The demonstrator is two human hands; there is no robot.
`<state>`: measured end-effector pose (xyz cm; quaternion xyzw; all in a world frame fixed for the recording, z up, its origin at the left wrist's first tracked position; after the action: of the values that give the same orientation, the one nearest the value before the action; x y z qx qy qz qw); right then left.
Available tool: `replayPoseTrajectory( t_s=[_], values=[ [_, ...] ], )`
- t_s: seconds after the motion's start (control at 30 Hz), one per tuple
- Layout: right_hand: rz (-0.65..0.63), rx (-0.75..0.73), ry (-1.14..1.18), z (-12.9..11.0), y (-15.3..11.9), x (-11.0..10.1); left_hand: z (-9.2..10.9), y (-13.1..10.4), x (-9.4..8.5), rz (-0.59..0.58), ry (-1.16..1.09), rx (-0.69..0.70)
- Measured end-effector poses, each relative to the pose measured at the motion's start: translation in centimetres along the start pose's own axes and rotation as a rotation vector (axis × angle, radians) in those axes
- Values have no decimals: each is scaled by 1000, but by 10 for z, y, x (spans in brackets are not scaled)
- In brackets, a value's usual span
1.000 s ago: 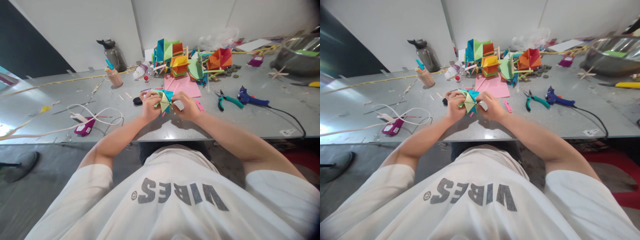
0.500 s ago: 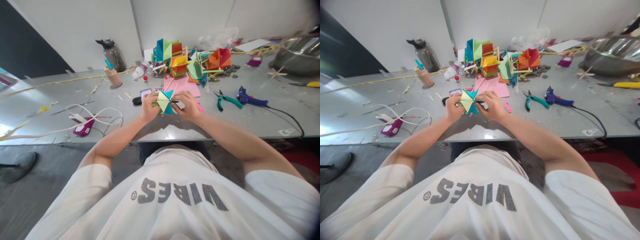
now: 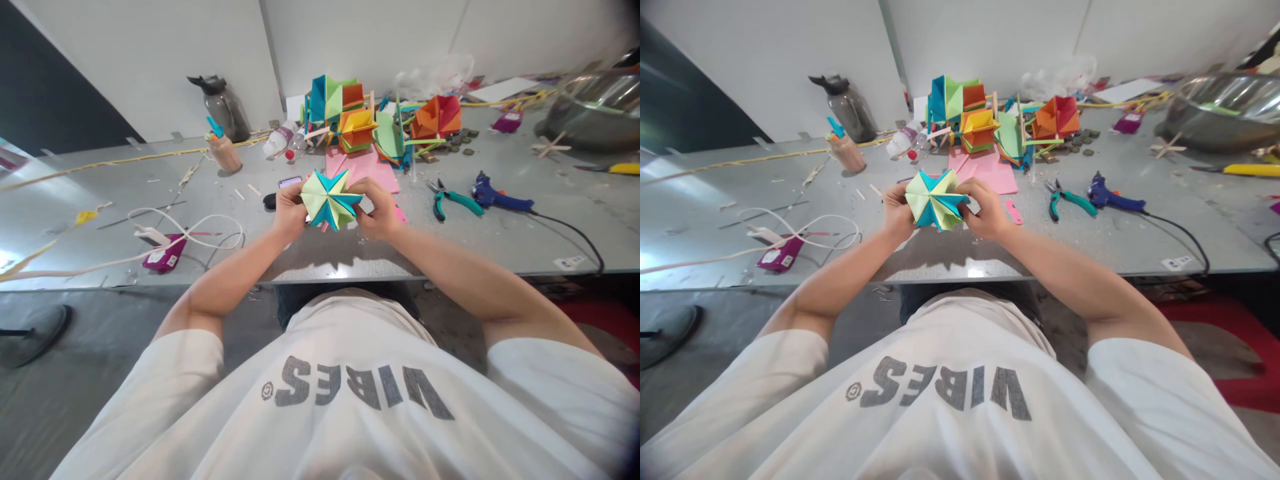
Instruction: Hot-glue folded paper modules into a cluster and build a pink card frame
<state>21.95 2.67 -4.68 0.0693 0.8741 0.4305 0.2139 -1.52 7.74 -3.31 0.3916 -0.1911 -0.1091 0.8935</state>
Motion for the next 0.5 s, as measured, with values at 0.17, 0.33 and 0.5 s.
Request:
replayPoseTrajectory(
  t_s=[0.17,0.33,0.5],
  values=[
    [16,-24,-20,2,-1,2,1,-1,3,-45,-23,-26],
    [26,-15,5,-2,-2,2,1,-3,4,-46,-4,-71],
    [15,32,11,-9,-2,3,-1,-4,1,-10,-15,-65]
  ],
)
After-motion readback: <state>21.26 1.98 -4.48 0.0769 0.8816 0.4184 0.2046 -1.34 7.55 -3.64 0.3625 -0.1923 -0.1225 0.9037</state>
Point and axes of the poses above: each hand's wrist, its own y-axis towards the middle knuckle, its own x-axis out of the palm, z = x × y, the point moved 2 cm from there along y, towards the middle knuckle, and after that the axes turned 13 degrees about x, right-handed, at the moved point
